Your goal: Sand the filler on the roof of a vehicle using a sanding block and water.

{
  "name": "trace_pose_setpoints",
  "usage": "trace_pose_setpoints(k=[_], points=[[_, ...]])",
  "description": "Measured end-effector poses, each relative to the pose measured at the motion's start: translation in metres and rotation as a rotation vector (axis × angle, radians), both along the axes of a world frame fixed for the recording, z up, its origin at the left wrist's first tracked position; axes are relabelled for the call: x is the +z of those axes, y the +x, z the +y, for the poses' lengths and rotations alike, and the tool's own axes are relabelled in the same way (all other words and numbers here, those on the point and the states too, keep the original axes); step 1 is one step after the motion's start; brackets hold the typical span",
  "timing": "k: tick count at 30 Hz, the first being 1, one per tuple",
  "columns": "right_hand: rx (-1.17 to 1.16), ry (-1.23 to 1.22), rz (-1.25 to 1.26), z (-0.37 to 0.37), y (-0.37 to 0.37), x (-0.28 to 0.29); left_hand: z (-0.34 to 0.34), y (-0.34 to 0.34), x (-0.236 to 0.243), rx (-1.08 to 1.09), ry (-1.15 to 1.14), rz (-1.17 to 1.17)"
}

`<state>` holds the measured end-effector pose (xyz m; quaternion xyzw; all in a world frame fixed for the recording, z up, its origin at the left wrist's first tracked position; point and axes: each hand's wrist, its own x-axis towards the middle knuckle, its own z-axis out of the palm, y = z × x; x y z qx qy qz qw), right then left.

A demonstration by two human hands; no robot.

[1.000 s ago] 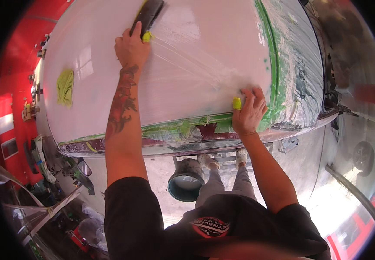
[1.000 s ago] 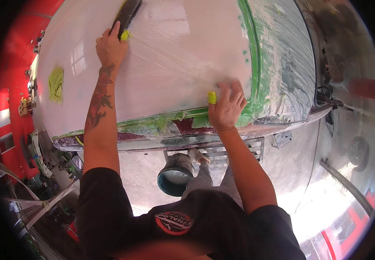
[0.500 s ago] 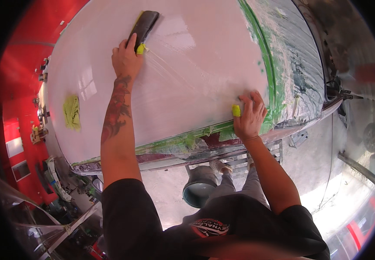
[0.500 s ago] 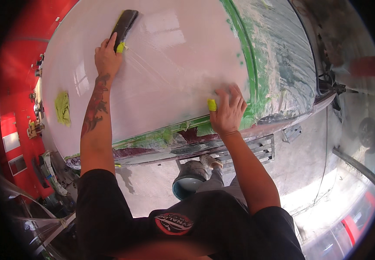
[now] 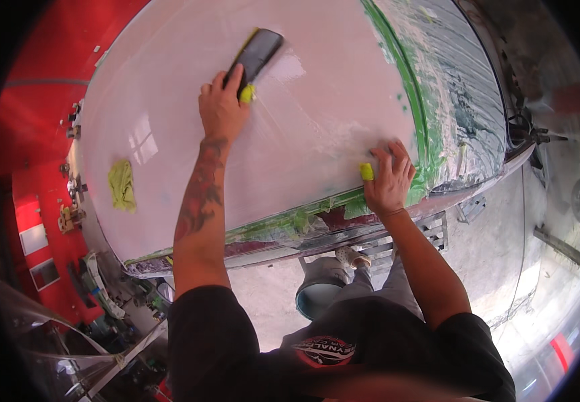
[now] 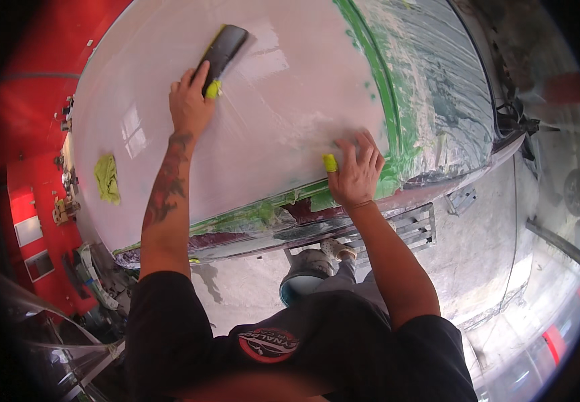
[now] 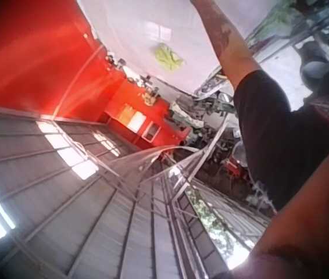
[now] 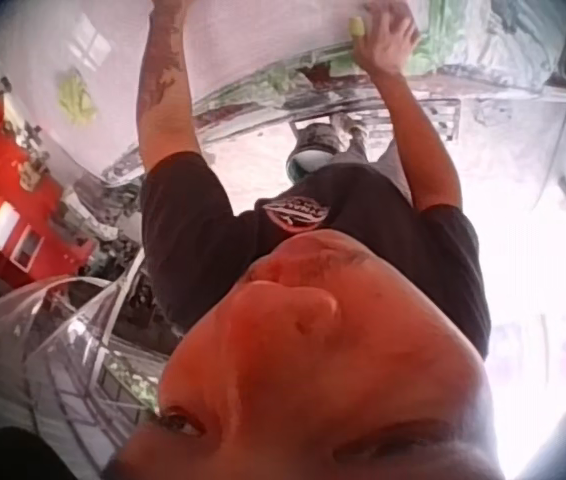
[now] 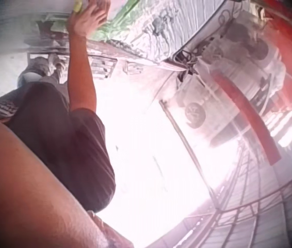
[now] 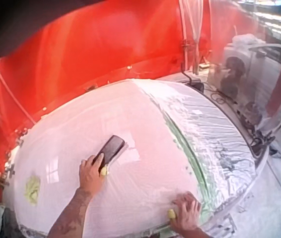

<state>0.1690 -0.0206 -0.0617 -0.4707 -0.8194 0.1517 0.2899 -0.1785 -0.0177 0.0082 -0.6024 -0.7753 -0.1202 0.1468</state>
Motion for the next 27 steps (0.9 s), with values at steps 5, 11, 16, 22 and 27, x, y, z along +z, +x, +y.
trace_pose_setpoints(k=[5,11,16,22,27], points=[[0.0,-0.027,-0.02,0.002,0.001,-0.001,0.045,0.002,-0.006,0.325,-0.042,-0.071],[-0.023,-0.022,-0.018,0.004,0.007,-0.007,-0.038,0.152,-0.031,-0.305,-0.077,-0.151],[0.003,-0.012,0.003,-0.001,-0.001,0.0,0.042,0.0,-0.001,0.005,0.022,0.018],[0.005,-0.016,-0.008,0.005,0.004,-0.002,0.024,0.067,-0.025,0.134,0.097,-0.044],[-0.018,-0.033,-0.047,0.006,0.013,-0.005,-0.039,0.11,-0.023,-0.3,-0.103,-0.114]])
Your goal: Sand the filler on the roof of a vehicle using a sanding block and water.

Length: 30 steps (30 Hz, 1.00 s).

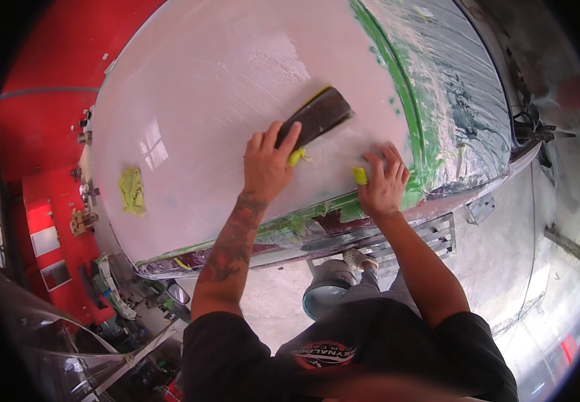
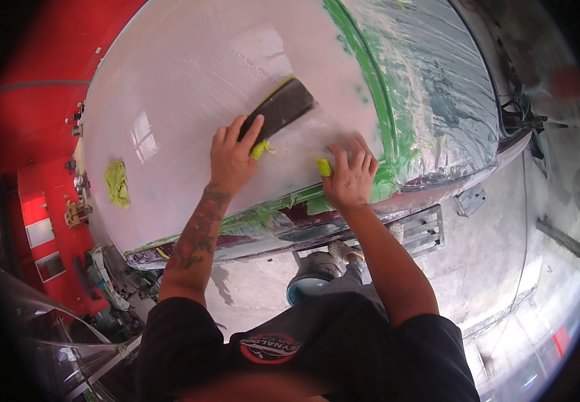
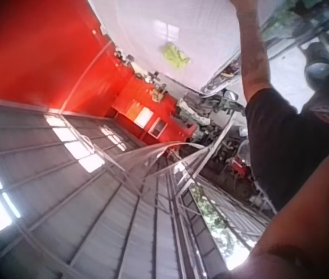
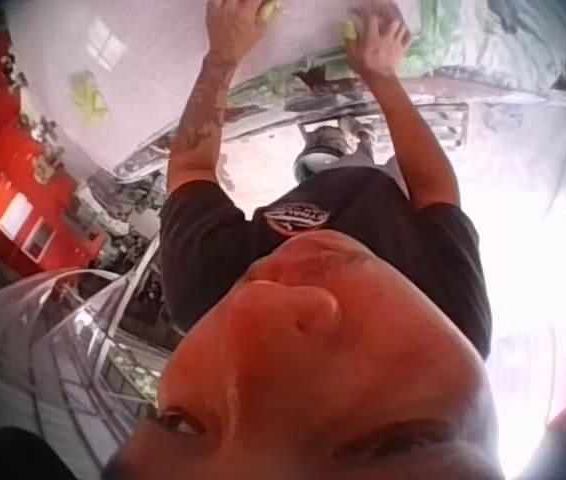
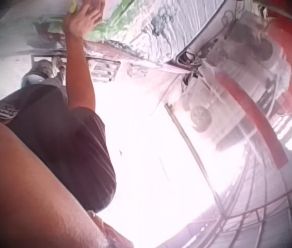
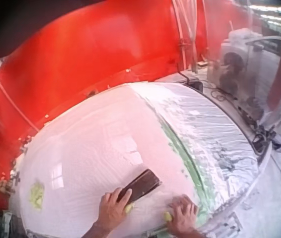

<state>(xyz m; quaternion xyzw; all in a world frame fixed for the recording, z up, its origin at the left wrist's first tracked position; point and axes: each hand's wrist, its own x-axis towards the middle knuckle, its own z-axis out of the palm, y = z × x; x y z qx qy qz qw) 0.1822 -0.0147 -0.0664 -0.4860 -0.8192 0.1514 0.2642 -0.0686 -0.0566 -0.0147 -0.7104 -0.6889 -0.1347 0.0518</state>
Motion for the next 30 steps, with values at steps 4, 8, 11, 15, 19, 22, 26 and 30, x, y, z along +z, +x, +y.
trace_pose_setpoints(k=[4,8,11,15,19,22,26,30], points=[[0.028,-0.002,0.064,-0.007,-0.015,0.004,0.052,-0.139,0.031,0.403,0.045,0.164],[0.019,-0.03,0.048,-0.006,-0.012,-0.003,0.067,-0.131,0.011,0.628,0.064,0.129],[0.015,-0.028,0.028,-0.005,-0.01,0.0,0.011,-0.019,-0.004,0.477,0.111,0.083],[-0.006,-0.004,0.026,-0.002,0.0,-0.007,-0.035,0.015,-0.002,0.166,-0.019,0.008],[0.022,0.009,0.05,-0.005,-0.013,0.002,-0.005,-0.115,0.02,0.393,0.092,0.135],[0.034,0.011,0.063,-0.007,-0.017,0.001,0.022,-0.167,0.026,0.695,0.048,0.138],[0.016,0.013,0.038,-0.005,-0.013,-0.003,-0.024,-0.058,0.001,0.565,0.116,0.067],[-0.003,0.025,-0.002,0.0,-0.002,-0.005,-0.092,0.016,-0.004,0.284,-0.068,-0.011]])
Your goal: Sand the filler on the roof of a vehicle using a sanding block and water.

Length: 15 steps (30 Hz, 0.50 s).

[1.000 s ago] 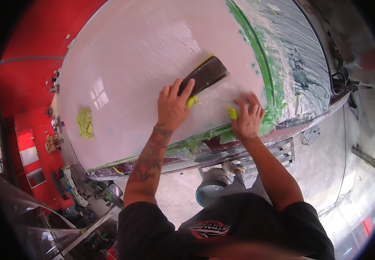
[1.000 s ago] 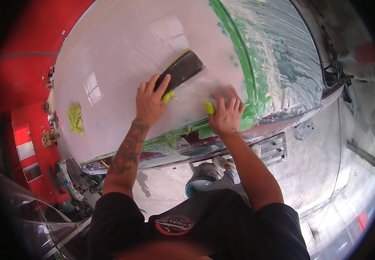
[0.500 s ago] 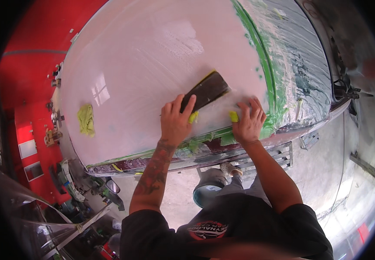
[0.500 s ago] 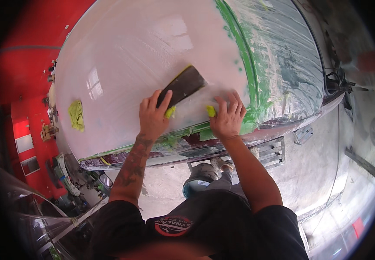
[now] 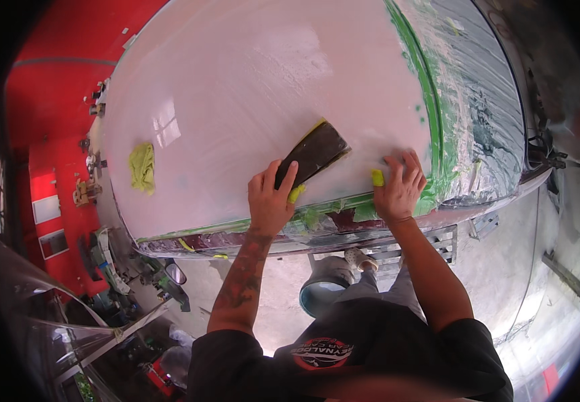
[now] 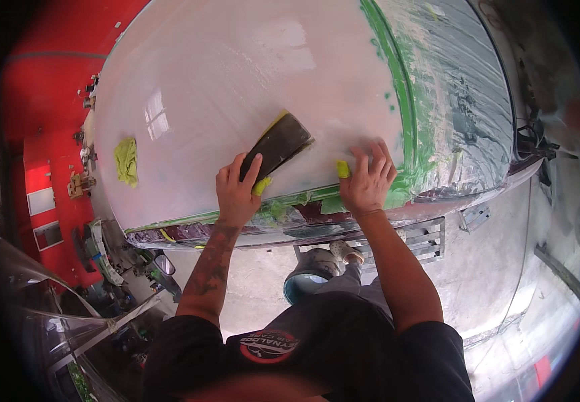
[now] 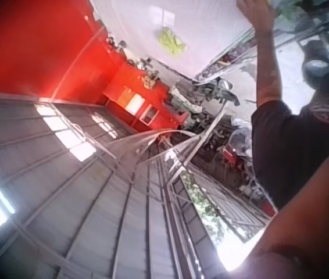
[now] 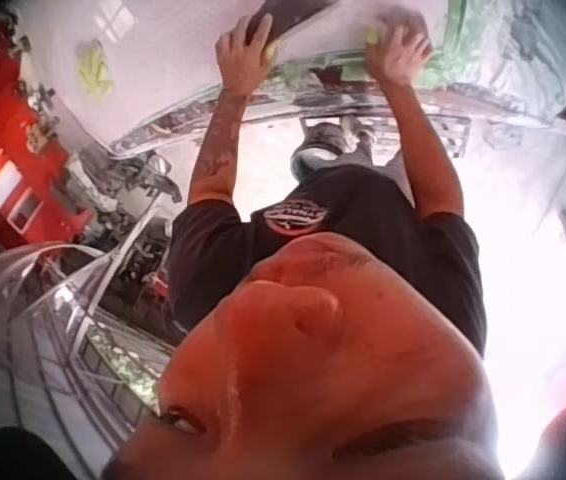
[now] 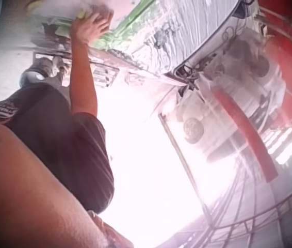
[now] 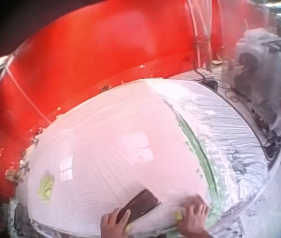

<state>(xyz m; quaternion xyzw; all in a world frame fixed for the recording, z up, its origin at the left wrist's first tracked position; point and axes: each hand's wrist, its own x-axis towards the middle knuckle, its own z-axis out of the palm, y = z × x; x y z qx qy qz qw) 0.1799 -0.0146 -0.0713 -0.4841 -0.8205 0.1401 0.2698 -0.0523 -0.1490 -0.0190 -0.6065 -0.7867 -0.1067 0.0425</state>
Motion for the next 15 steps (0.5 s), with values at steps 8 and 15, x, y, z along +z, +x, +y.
trace_pose_setpoints(k=[8,15], points=[[0.044,0.0,0.045,-0.006,-0.012,0.004,0.055,-0.197,0.027,0.465,0.096,0.135],[0.004,0.017,-0.011,-0.001,-0.002,0.002,-0.054,-0.033,-0.007,0.013,0.0,0.024]])
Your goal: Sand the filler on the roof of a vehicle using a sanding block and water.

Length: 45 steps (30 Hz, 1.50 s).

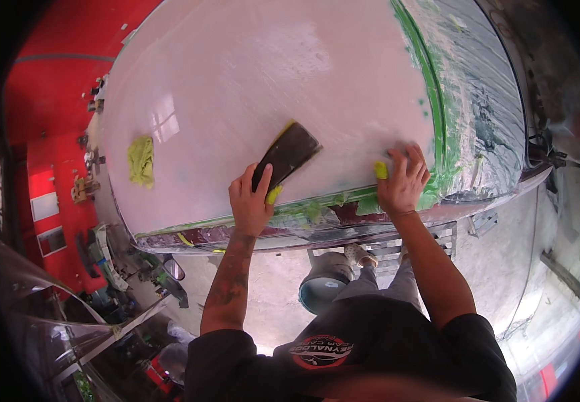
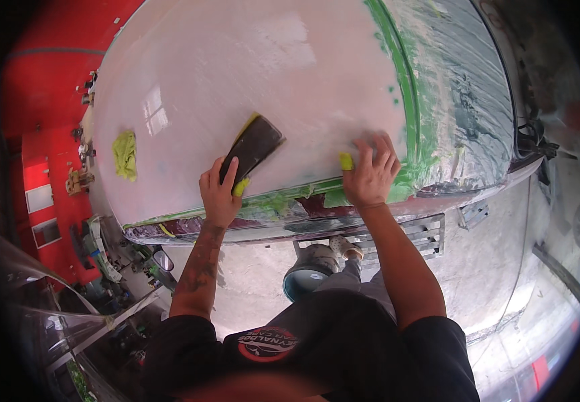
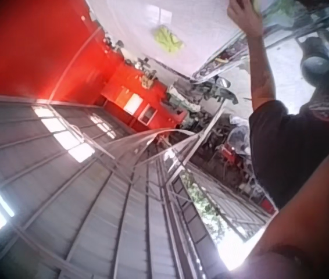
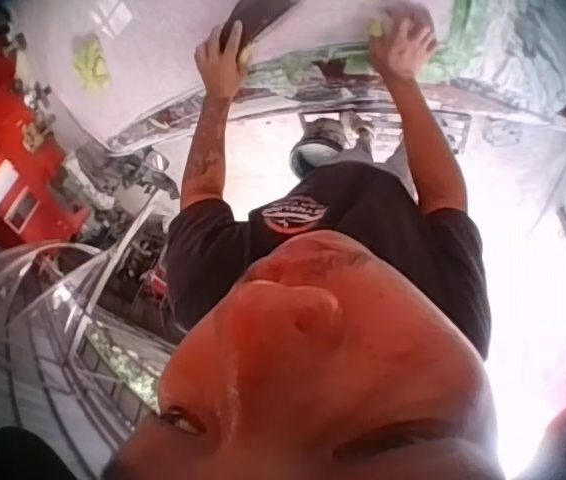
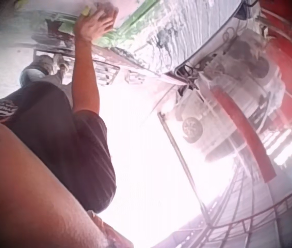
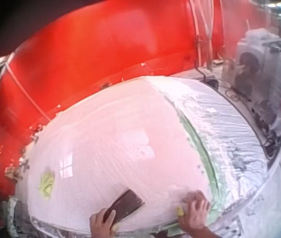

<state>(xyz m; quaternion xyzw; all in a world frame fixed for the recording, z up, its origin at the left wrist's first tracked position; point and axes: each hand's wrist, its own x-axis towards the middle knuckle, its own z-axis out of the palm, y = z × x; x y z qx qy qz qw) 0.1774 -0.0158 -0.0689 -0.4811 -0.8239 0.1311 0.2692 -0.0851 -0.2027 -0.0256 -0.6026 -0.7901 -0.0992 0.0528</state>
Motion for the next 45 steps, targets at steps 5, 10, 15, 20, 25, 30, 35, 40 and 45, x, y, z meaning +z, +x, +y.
trace_pose_setpoints(k=[5,10,15,20,25,30,35,40,45], points=[[0.021,-0.018,0.022,-0.005,-0.007,0.002,0.013,-0.144,0.025,0.154,0.108,0.152],[0.019,-0.031,0.014,-0.008,-0.01,0.004,0.062,-0.132,0.019,0.586,0.118,0.121],[-0.002,0.001,0.002,-0.001,-0.004,0.002,0.025,0.028,0.003,0.182,0.127,-0.032],[0.018,-0.013,0.028,-0.003,-0.004,0.002,0.052,-0.074,0.02,0.008,0.086,0.076],[0.023,-0.024,0.036,-0.006,-0.01,0.002,0.092,-0.137,0.016,0.538,0.163,0.15],[0.009,0.002,0.026,-0.003,-0.004,0.003,0.091,0.047,-0.005,0.421,0.15,0.011],[0.003,0.013,0.046,-0.007,-0.012,-0.003,0.108,0.111,0.01,0.406,0.016,-0.228],[-0.009,0.083,0.019,0.003,0.0,-0.006,0.033,0.021,0.004,0.434,0.313,-0.165],[-0.023,0.0,-0.05,0.004,-0.019,0.002,-0.166,-0.165,-0.019,0.911,0.128,0.092]])
